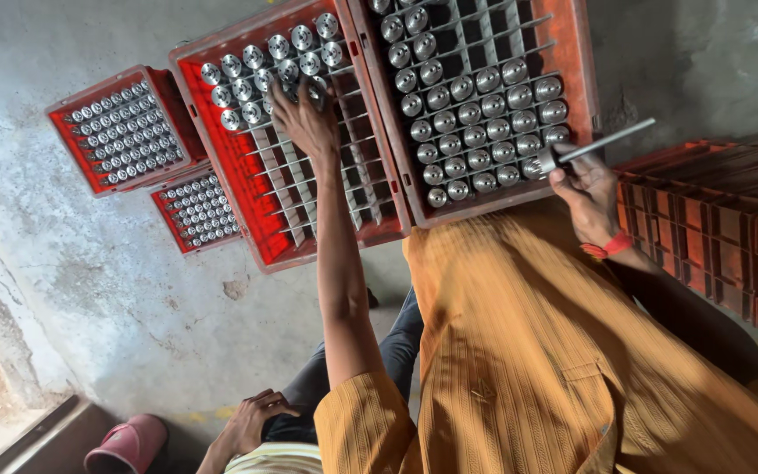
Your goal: The person picks metal dome-shaped caps from a red tray and fits each one onto a metal shaft held in the other hand, then places the assembled units into a slotted grid tray, repeating the cycle for many parts.
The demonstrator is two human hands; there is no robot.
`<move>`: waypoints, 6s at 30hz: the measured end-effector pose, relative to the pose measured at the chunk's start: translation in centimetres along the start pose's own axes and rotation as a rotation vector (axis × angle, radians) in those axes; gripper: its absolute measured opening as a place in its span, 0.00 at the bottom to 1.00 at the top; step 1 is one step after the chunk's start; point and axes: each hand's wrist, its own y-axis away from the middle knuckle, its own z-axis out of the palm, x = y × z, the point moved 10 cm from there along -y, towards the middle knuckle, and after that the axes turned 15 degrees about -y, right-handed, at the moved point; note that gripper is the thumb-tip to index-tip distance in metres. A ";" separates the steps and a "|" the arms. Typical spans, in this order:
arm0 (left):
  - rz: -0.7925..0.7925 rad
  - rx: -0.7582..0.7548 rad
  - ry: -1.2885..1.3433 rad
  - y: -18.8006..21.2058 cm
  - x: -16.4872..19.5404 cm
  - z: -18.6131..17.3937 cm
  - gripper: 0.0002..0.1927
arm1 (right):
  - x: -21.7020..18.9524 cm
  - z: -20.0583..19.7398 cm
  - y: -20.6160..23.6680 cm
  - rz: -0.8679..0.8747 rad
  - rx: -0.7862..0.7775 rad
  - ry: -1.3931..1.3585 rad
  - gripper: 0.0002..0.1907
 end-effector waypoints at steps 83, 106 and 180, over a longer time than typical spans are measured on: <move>-0.990 -0.451 1.002 18.1 -6.5 4.8 0.41 | 4.3 2.8 0.3 0.137 -0.154 -0.062 0.21; 0.051 -0.788 0.687 23.1 16.6 -4.7 0.18 | -5.6 8.3 0.2 0.156 -0.551 -0.112 0.26; 0.198 -0.919 0.821 26.0 15.6 -0.7 0.20 | -3.1 8.8 -0.4 0.110 -0.790 0.161 0.27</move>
